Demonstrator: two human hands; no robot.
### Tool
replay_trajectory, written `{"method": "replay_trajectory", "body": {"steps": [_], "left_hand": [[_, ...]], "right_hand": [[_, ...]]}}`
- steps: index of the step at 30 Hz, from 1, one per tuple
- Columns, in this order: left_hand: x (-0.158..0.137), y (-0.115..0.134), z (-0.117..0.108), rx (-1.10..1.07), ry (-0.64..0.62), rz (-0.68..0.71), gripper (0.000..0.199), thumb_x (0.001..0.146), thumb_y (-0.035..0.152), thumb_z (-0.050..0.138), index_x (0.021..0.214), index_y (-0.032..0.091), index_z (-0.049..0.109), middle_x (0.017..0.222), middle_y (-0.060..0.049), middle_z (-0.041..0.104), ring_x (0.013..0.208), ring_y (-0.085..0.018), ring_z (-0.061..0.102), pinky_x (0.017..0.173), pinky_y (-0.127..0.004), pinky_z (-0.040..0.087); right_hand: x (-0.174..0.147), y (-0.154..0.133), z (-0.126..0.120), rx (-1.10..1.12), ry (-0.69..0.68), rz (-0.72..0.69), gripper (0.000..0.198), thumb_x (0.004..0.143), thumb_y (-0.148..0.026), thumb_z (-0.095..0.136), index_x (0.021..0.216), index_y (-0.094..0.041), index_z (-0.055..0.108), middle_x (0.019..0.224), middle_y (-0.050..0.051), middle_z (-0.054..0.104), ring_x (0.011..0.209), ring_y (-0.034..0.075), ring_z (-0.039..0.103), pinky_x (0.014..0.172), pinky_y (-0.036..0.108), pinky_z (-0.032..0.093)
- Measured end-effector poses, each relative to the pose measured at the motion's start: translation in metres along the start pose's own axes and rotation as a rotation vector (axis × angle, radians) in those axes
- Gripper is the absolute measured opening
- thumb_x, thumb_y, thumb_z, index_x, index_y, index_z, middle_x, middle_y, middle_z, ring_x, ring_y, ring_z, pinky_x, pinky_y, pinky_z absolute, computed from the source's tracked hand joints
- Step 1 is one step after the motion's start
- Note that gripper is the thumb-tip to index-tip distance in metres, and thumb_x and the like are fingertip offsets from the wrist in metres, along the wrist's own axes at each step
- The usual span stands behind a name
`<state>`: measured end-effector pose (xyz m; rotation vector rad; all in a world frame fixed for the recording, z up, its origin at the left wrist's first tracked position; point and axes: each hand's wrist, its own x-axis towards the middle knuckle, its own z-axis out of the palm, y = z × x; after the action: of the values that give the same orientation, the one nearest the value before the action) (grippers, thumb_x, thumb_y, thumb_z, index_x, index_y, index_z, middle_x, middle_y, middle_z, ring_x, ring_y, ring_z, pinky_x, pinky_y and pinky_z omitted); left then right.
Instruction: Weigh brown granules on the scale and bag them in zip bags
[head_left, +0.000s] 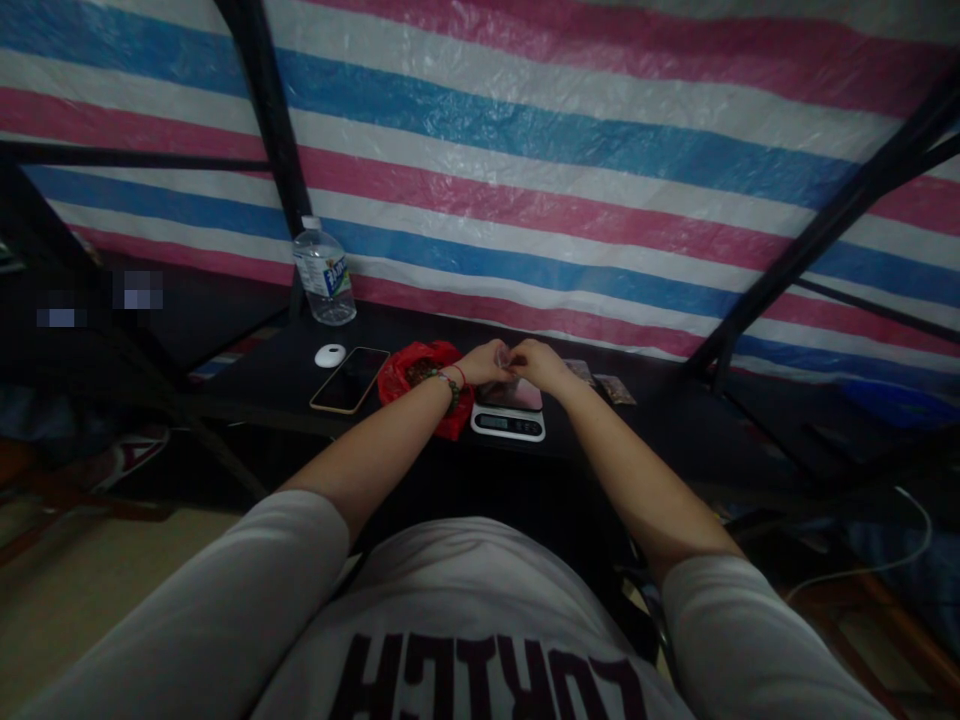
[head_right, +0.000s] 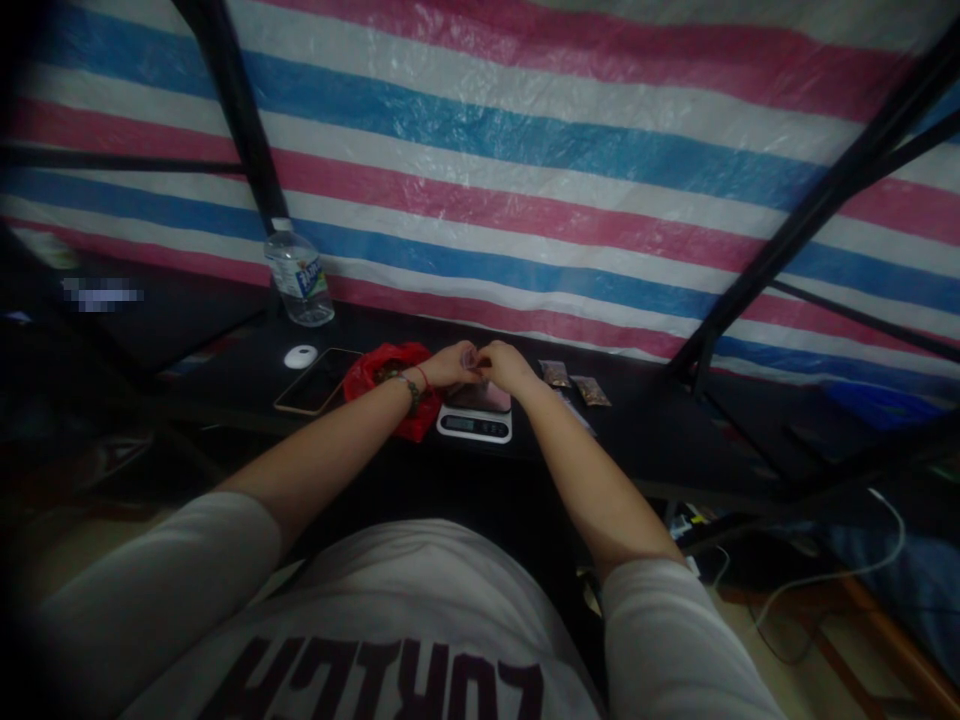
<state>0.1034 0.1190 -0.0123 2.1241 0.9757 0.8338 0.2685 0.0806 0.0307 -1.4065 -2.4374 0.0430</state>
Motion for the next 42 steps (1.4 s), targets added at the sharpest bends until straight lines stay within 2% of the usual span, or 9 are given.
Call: {"method": "replay_trajectory", "body": {"steps": [9, 16, 18, 21, 24, 27, 34, 38, 42], "left_hand": [[-0.002, 0.001, -0.003, -0.057, -0.014, 0.009, 0.044, 0.055, 0.034, 0.079, 0.085, 0.014, 0.053, 0.071, 0.002, 0.06, 0.064, -0.013, 0.055, 0.061, -0.025, 0.042], [-0.008, 0.008, -0.034, -0.343, 0.074, 0.01, 0.042, 0.058, 0.026, 0.078, 0.085, 0.016, 0.046, 0.09, -0.005, 0.065, 0.075, -0.013, 0.059, 0.073, -0.029, 0.046], [-0.018, 0.013, -0.044, -0.397, 0.105, 0.013, 0.043, 0.059, 0.025, 0.078, 0.085, 0.016, 0.045, 0.095, -0.007, 0.066, 0.077, -0.013, 0.06, 0.075, -0.03, 0.046], [-0.041, 0.021, -0.055, -0.444, 0.151, 0.018, 0.044, 0.061, 0.026, 0.077, 0.088, 0.017, 0.044, 0.097, -0.008, 0.067, 0.081, -0.015, 0.062, 0.075, -0.03, 0.047], [-0.07, 0.027, -0.059, -0.48, 0.197, 0.009, 0.043, 0.064, 0.026, 0.076, 0.09, 0.018, 0.043, 0.095, -0.007, 0.068, 0.081, -0.015, 0.063, 0.075, -0.029, 0.048], [-0.093, 0.029, -0.058, -0.5, 0.229, -0.007, 0.042, 0.066, 0.028, 0.074, 0.09, 0.019, 0.041, 0.094, -0.005, 0.068, 0.084, -0.014, 0.064, 0.078, -0.029, 0.048], [-0.109, 0.017, -0.056, -0.555, 0.226, -0.009, 0.044, 0.065, 0.032, 0.076, 0.089, 0.019, 0.041, 0.091, -0.004, 0.068, 0.083, -0.016, 0.065, 0.077, -0.03, 0.048], [-0.11, 0.008, -0.056, -0.564, 0.22, 0.008, 0.044, 0.066, 0.032, 0.076, 0.088, 0.02, 0.041, 0.09, -0.003, 0.068, 0.083, -0.015, 0.065, 0.078, -0.031, 0.048], [-0.112, -0.002, -0.056, -0.551, 0.23, 0.015, 0.043, 0.065, 0.03, 0.076, 0.086, 0.02, 0.04, 0.087, -0.003, 0.068, 0.079, -0.014, 0.064, 0.073, -0.029, 0.048]], "right_hand": [[0.0, -0.004, -0.004, 0.015, -0.018, 0.035, 0.016, 0.08, -0.016, 0.065, 0.093, -0.016, 0.074, 0.096, 0.008, 0.073, 0.087, 0.019, 0.065, 0.078, 0.025, 0.045], [-0.001, -0.005, -0.013, 0.051, 0.066, 0.026, 0.021, 0.088, -0.02, 0.055, 0.1, -0.015, 0.072, 0.102, 0.008, 0.072, 0.09, 0.018, 0.065, 0.081, 0.026, 0.046], [0.002, -0.009, -0.014, 0.054, 0.014, 0.001, 0.022, 0.086, -0.022, 0.058, 0.102, -0.016, 0.072, 0.105, 0.008, 0.072, 0.093, 0.019, 0.065, 0.082, 0.025, 0.046], [0.013, -0.016, -0.012, 0.055, -0.158, -0.006, 0.024, 0.082, -0.026, 0.064, 0.103, -0.016, 0.072, 0.102, 0.008, 0.073, 0.088, 0.018, 0.067, 0.077, 0.023, 0.047], [0.029, -0.021, -0.007, 0.014, -0.354, 0.044, 0.029, 0.078, -0.032, 0.069, 0.103, -0.016, 0.072, 0.093, 0.007, 0.075, 0.077, 0.017, 0.068, 0.067, 0.021, 0.047], [0.043, -0.022, -0.001, -0.094, -0.477, 0.058, 0.034, 0.072, -0.038, 0.073, 0.098, -0.016, 0.074, 0.09, 0.008, 0.075, 0.075, 0.019, 0.068, 0.063, 0.022, 0.046], [0.056, -0.014, 0.011, -0.14, -0.538, 0.037, 0.024, 0.072, -0.03, 0.071, 0.09, -0.015, 0.075, 0.083, 0.007, 0.075, 0.068, 0.017, 0.066, 0.058, 0.021, 0.044], [0.057, -0.011, 0.015, -0.13, -0.528, 0.076, 0.023, 0.071, -0.021, 0.065, 0.091, -0.014, 0.076, 0.08, 0.007, 0.075, 0.065, 0.016, 0.065, 0.058, 0.021, 0.044], [0.059, -0.013, 0.019, -0.134, -0.52, 0.087, 0.023, 0.069, -0.018, 0.064, 0.089, -0.015, 0.076, 0.082, 0.007, 0.075, 0.066, 0.017, 0.066, 0.059, 0.021, 0.046]]}}
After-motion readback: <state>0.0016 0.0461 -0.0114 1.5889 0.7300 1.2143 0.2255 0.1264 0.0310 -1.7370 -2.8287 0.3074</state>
